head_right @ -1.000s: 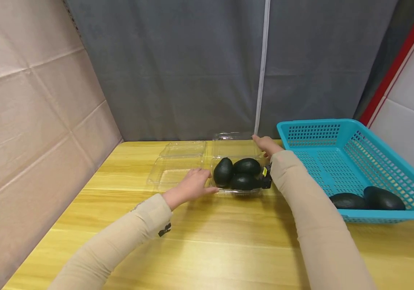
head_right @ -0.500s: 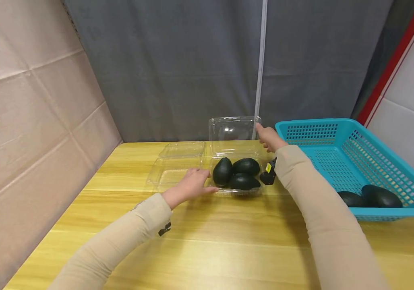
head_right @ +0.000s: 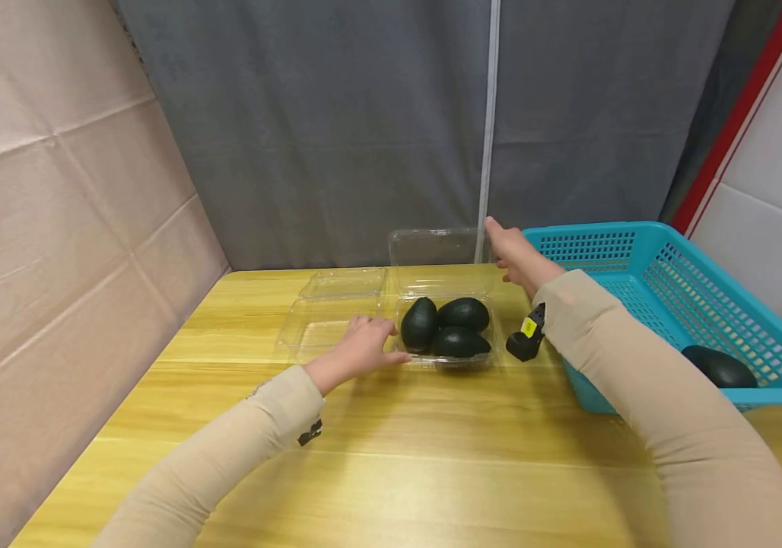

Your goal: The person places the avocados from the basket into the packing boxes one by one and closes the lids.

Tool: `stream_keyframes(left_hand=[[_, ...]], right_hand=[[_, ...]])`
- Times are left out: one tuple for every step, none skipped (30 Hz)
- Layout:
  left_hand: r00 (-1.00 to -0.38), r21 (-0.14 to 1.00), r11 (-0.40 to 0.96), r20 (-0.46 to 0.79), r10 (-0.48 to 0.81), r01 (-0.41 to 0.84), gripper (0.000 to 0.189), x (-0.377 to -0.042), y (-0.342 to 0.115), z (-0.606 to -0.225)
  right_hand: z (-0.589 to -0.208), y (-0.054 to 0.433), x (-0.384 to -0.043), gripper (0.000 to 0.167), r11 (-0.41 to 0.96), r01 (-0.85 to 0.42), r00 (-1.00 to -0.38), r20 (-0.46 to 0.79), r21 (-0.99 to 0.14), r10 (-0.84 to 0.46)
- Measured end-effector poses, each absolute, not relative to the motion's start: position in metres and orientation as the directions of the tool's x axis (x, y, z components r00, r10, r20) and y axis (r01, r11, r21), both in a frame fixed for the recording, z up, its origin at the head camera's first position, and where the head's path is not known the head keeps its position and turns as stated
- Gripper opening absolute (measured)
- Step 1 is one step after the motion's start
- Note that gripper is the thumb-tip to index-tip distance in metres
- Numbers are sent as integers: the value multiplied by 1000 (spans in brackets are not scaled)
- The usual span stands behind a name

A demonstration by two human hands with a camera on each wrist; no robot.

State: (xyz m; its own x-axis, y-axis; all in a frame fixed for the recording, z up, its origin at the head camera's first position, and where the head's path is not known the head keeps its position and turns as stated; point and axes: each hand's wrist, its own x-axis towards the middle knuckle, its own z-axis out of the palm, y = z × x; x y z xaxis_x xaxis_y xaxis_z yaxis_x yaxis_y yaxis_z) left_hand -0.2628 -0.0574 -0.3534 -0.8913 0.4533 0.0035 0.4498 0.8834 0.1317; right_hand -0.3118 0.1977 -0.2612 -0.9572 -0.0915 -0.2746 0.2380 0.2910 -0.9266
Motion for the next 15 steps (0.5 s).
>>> stream_keyframes(left_hand=[[-891,130,883,7,454,451,56,-263,-57,-353],[-891,129,883,11,453,450,56,-262,-57,-353],[-892,130,884,14,451,449,56,-262,-58,-353],[-893,129,885,16,450,448,57,-261,-58,-353],[-894,124,886,19,447,446,57,-261,-58,-354],[-896,118,888,24,444,444,57,-260,-59,-354],[-898,116,890,32,440,440,58,-259,-60,-354],[-900,119,892,42,434,436,57,-258,-61,-354],[-902,125,893,57,428,432,56,-257,-62,-353],[-906,137,895,72,418,424,55,-255,-63,-352],[-909,153,896,93,407,417,53,-253,-64,-351],[-911,175,895,119,395,411,50,-250,-66,-350],[-912,199,891,142,385,407,46,-247,-68,-347],[-912,230,884,162,377,407,42,-245,-70,-345],[-911,260,875,180,371,408,38,-242,-72,-343]], right_hand=[[-262,197,-308,83,277,244,-955,-279,-929,-96],[-263,197,-304,82,262,248,-954,-282,-933,-100],[-264,196,-300,81,244,252,-954,-283,-936,-98],[-266,196,-296,79,234,251,-955,-280,-939,-100],[-268,196,-291,77,233,245,-957,-273,-941,-97],[-270,195,-287,75,241,234,-960,-263,-942,-94],[-272,195,-282,74,244,225,-963,-253,-943,-89],[-274,194,-277,74,242,221,-965,-247,-945,-82],[-276,193,-272,73,237,217,-968,-241,-947,-74],[-279,192,-267,72,237,214,-969,-236,-948,-69],[-281,190,-262,72,238,213,-970,-234,-948,-61],[-284,189,-258,71,237,215,-970,-235,-947,-57],[-286,187,-253,70,234,221,-970,-239,-947,-49],[-289,185,-249,69,230,228,-969,-244,-946,-44],[-293,184,-245,68,232,230,-968,-246,-945,-41]])
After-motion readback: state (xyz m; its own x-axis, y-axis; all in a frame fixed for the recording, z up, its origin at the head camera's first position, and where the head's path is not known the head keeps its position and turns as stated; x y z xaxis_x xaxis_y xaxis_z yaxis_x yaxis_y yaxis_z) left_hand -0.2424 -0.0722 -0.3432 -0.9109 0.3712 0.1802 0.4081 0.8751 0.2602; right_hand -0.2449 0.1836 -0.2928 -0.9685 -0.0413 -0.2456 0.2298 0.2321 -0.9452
